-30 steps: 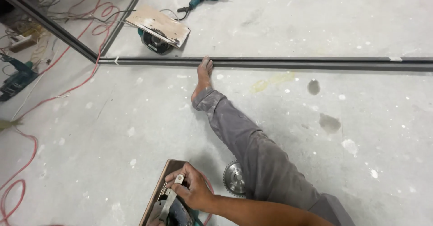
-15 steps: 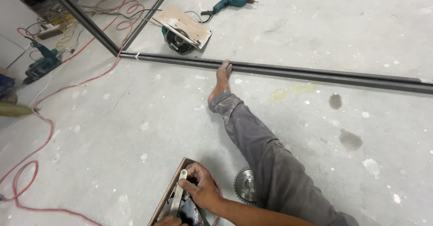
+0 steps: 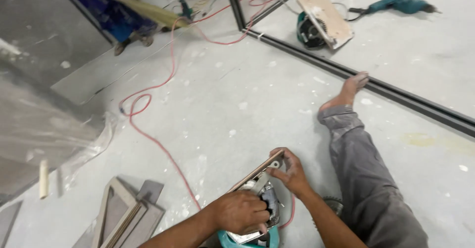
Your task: Replacing parts and reassembling a hand-held circular saw.
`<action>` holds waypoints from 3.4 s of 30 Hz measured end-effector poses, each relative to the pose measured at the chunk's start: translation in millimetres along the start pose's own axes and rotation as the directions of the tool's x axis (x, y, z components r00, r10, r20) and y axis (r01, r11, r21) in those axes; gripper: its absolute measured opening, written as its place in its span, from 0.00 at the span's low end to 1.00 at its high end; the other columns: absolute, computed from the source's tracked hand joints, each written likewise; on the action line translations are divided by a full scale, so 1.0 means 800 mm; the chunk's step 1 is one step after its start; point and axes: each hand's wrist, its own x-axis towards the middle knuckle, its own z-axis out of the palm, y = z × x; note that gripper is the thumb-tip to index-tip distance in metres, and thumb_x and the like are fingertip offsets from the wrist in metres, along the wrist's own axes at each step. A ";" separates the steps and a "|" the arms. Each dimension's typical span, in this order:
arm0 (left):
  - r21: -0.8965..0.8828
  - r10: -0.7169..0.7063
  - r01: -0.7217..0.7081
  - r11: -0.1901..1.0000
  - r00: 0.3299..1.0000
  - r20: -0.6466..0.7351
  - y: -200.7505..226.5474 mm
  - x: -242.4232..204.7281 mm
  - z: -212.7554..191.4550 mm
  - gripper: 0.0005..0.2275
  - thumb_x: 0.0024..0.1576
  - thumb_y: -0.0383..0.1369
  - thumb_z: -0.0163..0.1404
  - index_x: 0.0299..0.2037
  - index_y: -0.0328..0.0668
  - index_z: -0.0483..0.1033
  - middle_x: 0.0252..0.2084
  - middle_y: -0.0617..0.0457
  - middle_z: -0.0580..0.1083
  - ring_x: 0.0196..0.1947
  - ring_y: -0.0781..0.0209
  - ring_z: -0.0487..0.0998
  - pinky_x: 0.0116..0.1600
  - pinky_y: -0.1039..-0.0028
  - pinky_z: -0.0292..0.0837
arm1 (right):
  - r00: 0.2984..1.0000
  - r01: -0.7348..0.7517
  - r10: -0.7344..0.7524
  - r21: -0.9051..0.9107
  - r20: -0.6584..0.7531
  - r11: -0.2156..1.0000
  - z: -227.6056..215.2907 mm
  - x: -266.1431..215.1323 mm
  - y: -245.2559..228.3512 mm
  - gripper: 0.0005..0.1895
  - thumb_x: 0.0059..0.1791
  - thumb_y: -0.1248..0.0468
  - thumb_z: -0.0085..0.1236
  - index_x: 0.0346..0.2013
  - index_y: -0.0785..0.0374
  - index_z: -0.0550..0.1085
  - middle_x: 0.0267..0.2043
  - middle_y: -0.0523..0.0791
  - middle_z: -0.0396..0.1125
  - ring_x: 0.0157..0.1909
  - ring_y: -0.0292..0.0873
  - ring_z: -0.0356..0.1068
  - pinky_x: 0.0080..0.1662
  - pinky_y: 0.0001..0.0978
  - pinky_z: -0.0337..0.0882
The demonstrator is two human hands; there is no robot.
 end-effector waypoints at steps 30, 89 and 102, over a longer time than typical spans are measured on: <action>-0.132 -0.124 0.081 0.988 0.924 -0.361 0.051 0.004 -0.008 0.10 0.38 0.33 0.52 0.18 0.36 0.65 0.27 0.46 0.62 0.33 0.47 0.66 0.44 0.58 0.64 | 0.935 0.047 -0.091 -0.135 -0.342 0.990 0.031 -0.065 -0.112 0.16 0.46 0.74 0.69 0.45 0.72 0.72 0.31 0.45 0.74 0.32 0.33 0.75 0.34 0.22 0.75; -0.198 -0.463 0.501 0.842 0.483 -0.743 0.088 0.068 0.049 0.15 0.58 0.27 0.51 0.17 0.38 0.67 0.19 0.49 0.63 0.24 0.51 0.62 0.37 0.60 0.58 | 0.991 0.096 -0.089 0.067 -0.096 0.993 -0.015 -0.003 -0.013 0.19 0.58 0.49 0.56 0.42 0.64 0.74 0.35 0.39 0.70 0.38 0.31 0.67 0.43 0.24 0.72; -0.048 -0.403 0.432 0.900 0.787 -0.467 0.068 0.042 0.021 0.26 0.57 0.51 0.50 0.15 0.38 0.65 0.19 0.46 0.64 0.25 0.47 0.66 0.35 0.57 0.63 | 0.987 -0.050 0.054 0.029 -0.155 0.998 -0.014 -0.004 -0.016 0.11 0.56 0.60 0.55 0.42 0.66 0.76 0.30 0.38 0.67 0.31 0.30 0.62 0.33 0.24 0.65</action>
